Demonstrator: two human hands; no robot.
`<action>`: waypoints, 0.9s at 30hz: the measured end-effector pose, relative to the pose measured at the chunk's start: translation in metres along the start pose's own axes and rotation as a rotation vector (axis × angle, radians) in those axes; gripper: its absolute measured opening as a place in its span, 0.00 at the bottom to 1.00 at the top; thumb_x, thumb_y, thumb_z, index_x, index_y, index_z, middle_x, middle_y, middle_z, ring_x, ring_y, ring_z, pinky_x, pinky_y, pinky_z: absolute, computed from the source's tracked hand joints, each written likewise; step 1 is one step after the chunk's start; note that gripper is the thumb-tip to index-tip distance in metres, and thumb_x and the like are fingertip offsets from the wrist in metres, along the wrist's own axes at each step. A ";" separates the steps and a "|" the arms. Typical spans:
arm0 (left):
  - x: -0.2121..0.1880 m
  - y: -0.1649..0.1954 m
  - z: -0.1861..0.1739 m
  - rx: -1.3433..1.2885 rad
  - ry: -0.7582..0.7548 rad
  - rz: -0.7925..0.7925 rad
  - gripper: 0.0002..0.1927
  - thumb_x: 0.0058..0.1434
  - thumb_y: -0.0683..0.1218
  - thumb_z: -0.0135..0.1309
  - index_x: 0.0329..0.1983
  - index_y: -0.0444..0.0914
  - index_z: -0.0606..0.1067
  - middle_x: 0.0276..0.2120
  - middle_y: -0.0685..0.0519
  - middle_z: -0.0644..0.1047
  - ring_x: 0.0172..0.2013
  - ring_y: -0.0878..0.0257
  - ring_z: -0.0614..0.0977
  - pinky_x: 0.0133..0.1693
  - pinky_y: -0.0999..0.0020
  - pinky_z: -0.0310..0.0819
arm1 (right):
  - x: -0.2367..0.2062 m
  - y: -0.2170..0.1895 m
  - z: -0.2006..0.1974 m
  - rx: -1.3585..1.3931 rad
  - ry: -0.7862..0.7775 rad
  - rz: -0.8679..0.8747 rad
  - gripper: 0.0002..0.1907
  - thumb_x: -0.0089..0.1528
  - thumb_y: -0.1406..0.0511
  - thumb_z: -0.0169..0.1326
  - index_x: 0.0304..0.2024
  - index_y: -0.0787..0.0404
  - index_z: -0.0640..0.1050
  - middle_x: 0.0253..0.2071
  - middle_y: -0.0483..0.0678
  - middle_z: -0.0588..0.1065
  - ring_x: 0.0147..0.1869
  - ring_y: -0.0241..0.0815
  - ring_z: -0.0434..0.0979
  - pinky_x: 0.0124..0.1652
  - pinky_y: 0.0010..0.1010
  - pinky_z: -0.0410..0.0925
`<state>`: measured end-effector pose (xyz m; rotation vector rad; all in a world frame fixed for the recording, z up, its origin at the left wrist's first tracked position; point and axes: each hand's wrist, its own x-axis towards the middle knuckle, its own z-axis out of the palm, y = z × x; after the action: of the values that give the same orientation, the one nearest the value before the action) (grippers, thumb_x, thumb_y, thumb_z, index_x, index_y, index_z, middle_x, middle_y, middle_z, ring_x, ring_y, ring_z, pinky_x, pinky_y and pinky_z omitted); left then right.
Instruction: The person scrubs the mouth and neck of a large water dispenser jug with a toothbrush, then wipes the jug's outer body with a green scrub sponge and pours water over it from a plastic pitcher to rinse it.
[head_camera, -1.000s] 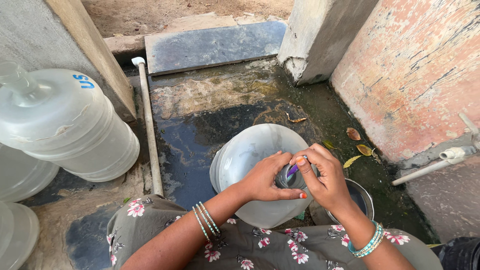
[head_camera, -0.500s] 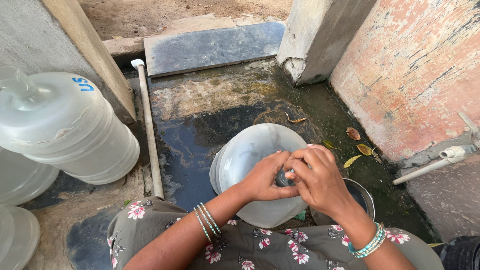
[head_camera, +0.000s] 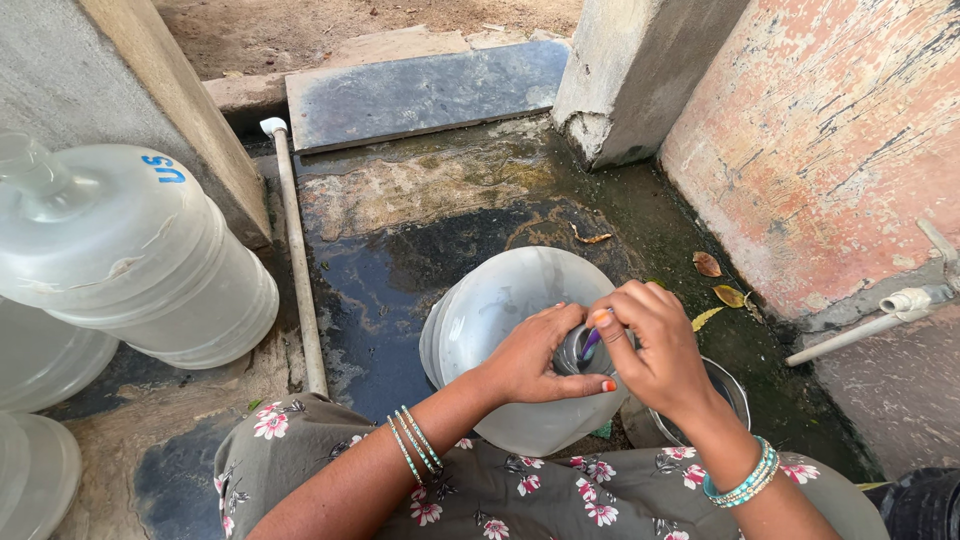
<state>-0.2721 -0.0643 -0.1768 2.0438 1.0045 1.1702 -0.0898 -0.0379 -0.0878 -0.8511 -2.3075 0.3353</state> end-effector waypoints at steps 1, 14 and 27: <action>0.000 0.000 0.000 -0.011 0.010 0.004 0.35 0.54 0.67 0.63 0.51 0.36 0.71 0.41 0.44 0.76 0.46 0.47 0.79 0.49 0.55 0.71 | -0.001 0.002 0.000 0.025 0.013 0.013 0.14 0.67 0.60 0.49 0.33 0.61 0.79 0.33 0.48 0.75 0.42 0.49 0.74 0.46 0.39 0.64; 0.004 0.006 -0.001 -0.020 0.078 -0.023 0.36 0.54 0.65 0.64 0.54 0.35 0.72 0.46 0.43 0.79 0.49 0.47 0.82 0.51 0.56 0.75 | -0.021 0.027 -0.001 0.507 0.106 0.364 0.16 0.69 0.60 0.51 0.43 0.65 0.83 0.37 0.43 0.78 0.37 0.30 0.76 0.38 0.21 0.70; 0.005 0.001 -0.002 -0.001 0.109 -0.081 0.34 0.54 0.65 0.64 0.53 0.37 0.72 0.44 0.44 0.79 0.47 0.48 0.82 0.51 0.55 0.74 | -0.041 -0.005 -0.071 0.241 0.346 0.193 0.14 0.75 0.60 0.50 0.46 0.62 0.82 0.32 0.44 0.73 0.35 0.31 0.71 0.38 0.21 0.62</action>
<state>-0.2723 -0.0607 -0.1727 1.9371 1.1278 1.2502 -0.0228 -0.0674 -0.0518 -0.9303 -1.8298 0.4965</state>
